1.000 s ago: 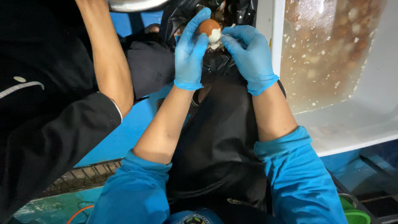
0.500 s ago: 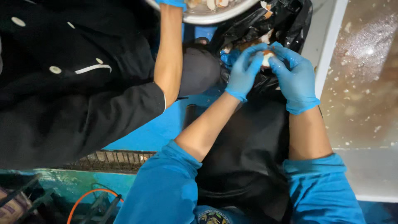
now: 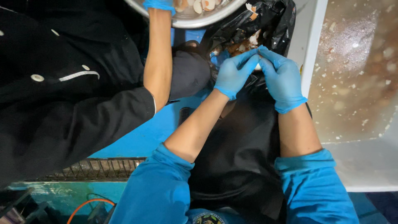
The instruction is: The person sits on the floor and peels boiled eggs by hand, taking eggs from a water-filled tub, removing the shells over a black bag, and placing the peeled eggs into a metal basin. They repeatedly retrieve more eggs from the tub and continue peeling throughout the episode.
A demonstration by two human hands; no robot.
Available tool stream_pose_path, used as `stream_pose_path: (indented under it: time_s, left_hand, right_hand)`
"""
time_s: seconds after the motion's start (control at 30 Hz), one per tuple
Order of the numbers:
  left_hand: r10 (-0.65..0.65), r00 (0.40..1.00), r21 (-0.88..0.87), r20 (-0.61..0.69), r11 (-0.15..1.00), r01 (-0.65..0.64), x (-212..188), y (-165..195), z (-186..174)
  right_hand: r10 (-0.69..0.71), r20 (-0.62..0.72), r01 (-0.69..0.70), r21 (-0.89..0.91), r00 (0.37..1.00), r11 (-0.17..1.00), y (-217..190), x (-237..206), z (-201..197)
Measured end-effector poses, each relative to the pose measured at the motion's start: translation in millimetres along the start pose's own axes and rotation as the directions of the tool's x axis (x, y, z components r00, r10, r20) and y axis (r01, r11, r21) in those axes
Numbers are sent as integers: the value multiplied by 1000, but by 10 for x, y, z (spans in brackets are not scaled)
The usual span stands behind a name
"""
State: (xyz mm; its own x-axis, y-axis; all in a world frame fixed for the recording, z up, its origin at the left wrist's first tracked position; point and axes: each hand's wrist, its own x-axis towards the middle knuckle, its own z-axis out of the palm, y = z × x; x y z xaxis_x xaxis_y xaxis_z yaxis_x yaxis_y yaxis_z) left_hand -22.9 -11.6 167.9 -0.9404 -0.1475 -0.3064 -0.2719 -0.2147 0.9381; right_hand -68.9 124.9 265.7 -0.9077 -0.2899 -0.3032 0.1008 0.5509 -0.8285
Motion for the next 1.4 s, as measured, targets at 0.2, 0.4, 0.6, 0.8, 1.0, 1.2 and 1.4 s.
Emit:
stream_pose_path:
  time_s: [0.2,0.4,0.6,0.8,1.0,1.2,1.4]
  left_hand:
    - [14,1000,153,-28,988,-10,-44,167,19]
    - [57,997,44,-53,998,-54,-77,170,65]
    - [126,992,-222,-11,967,-125,-113,183,67]
    - [92,996,-423,-4,902,-86,-89,130,30]
    - [195,980,-426,-37,884,-192,-72,78,-22]
    - [193,980,-454,-56,869,-197,-84,85,-25]
    - [236,968,-385,-87,888,-251,-55,-21,-41]
  right_hand:
    - [-93,-55,85,-144,994,986,-78,-20,4]
    - [-134,-148,118,-112,980,987,-122,-40,-11]
    - [-37,-196,26,-56,980,998,-199,-50,-36]
    - [-41,-195,59,89,980,994,-126,-41,-47]
    - [-178,-196,167,-71,964,983,-56,-24,-62]
    - [-149,-182,136,-77,972,988,-62,-76,-57]
    - [-236,-200,199,-187,951,962,13,-77,-53]
